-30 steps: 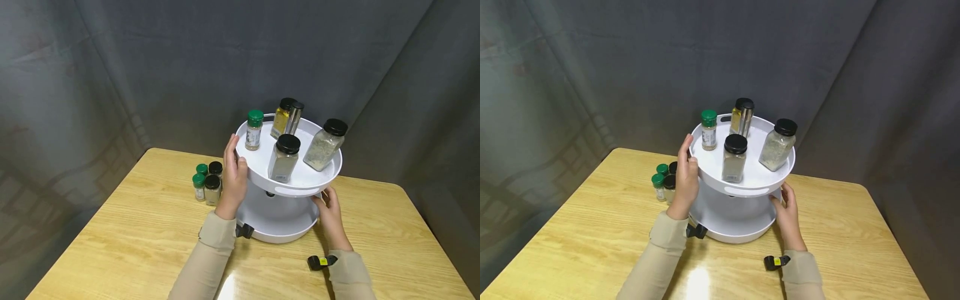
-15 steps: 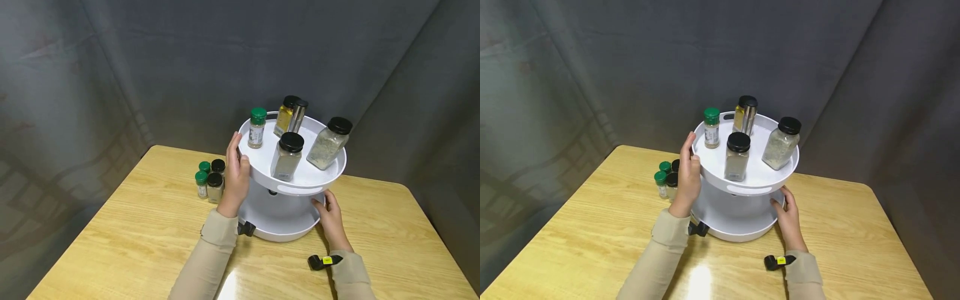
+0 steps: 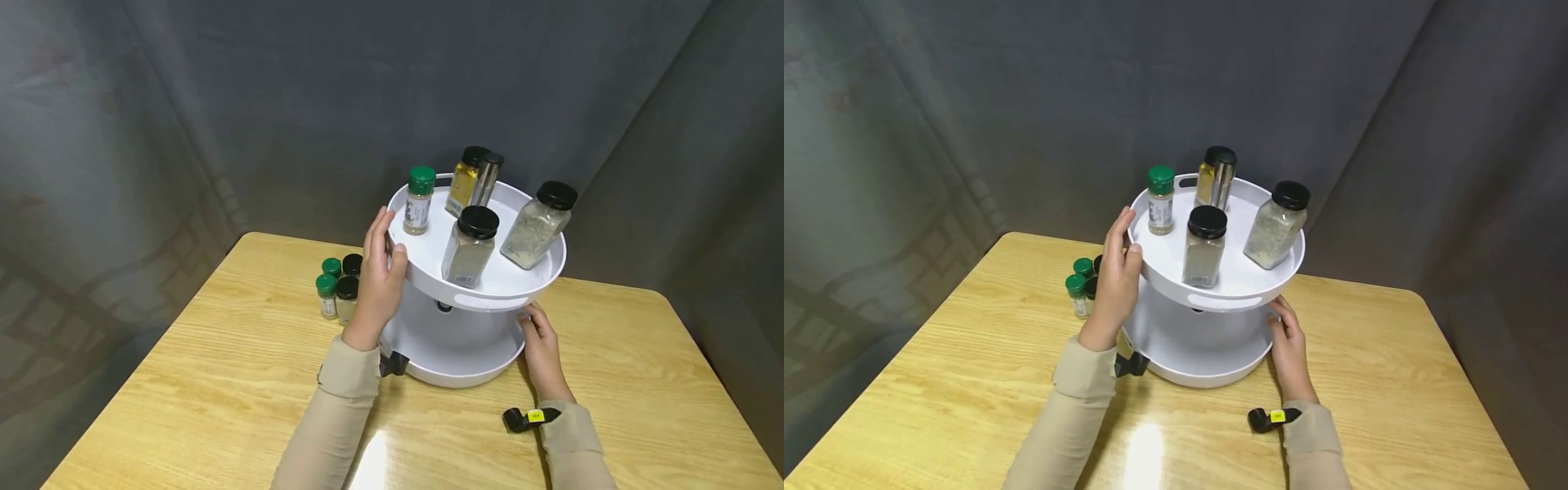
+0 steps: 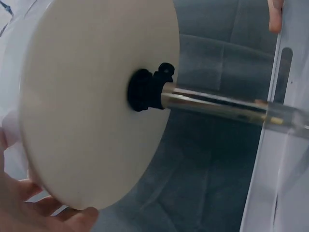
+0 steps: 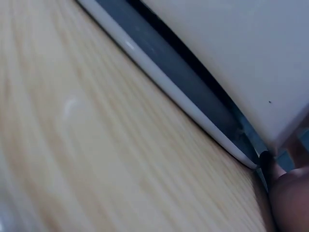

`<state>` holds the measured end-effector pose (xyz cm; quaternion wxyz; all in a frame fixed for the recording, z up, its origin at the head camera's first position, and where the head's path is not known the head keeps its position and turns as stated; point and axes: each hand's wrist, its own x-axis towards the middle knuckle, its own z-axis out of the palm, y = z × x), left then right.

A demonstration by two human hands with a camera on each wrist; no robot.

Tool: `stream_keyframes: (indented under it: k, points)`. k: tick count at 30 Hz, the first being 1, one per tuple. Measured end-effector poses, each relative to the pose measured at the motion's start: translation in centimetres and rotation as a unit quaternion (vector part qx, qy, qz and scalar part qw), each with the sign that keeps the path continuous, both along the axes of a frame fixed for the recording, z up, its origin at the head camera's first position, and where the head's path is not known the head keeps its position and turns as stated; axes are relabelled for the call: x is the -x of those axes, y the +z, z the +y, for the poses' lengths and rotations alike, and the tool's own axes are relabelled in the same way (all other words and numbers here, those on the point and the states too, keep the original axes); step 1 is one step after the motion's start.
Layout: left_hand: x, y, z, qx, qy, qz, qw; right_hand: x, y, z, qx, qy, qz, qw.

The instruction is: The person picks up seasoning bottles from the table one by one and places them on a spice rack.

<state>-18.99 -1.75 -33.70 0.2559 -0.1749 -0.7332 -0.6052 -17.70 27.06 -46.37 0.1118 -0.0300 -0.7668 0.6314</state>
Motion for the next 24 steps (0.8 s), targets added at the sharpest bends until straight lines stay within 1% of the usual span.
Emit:
stream_keyframes:
  k: [3, 5, 9, 12, 14, 19, 21, 24]
  points:
    - [-0.2, 0.5, -0.4, 0.028, 0.007, 0.002, 0.9996, 0.1, 0.2, 0.0, -0.009, -0.003, 0.003, 1.0000]
    - [-0.4, 0.7, -0.7, 0.053, 0.011, -0.004, 0.9985, 0.1, 0.2, 0.1, -0.011, -0.005, 0.007, 0.9999]
    - [-0.8, 1.2, -1.7, 0.114, 0.017, -0.029, 0.9929, -0.1, 0.2, 0.0, -0.008, -0.011, 0.016, 0.9998]
    - [-1.0, 1.4, -2.6, 0.144, 0.012, -0.041, 0.9886, -0.3, 0.2, 0.0, -0.012, -0.018, 0.018, 0.9996]
    - [-1.1, 1.5, -3.2, 0.147, 0.003, -0.042, 0.9882, -0.3, 0.3, 0.0, -0.014, -0.019, 0.019, 0.9995]
    - [-0.9, 1.5, -4.5, 0.134, -0.026, -0.037, 0.9900, -0.2, 0.3, 0.0, -0.009, -0.021, 0.020, 0.9995]
    - [-0.8, 1.5, -4.9, 0.140, -0.028, -0.038, 0.9890, -0.2, 0.3, 0.0, -0.005, -0.023, 0.021, 0.9995]
    - [-0.7, 1.3, -5.7, 0.161, -0.024, -0.044, 0.9856, -0.2, 0.2, -0.1, -0.002, -0.026, 0.026, 0.9993]
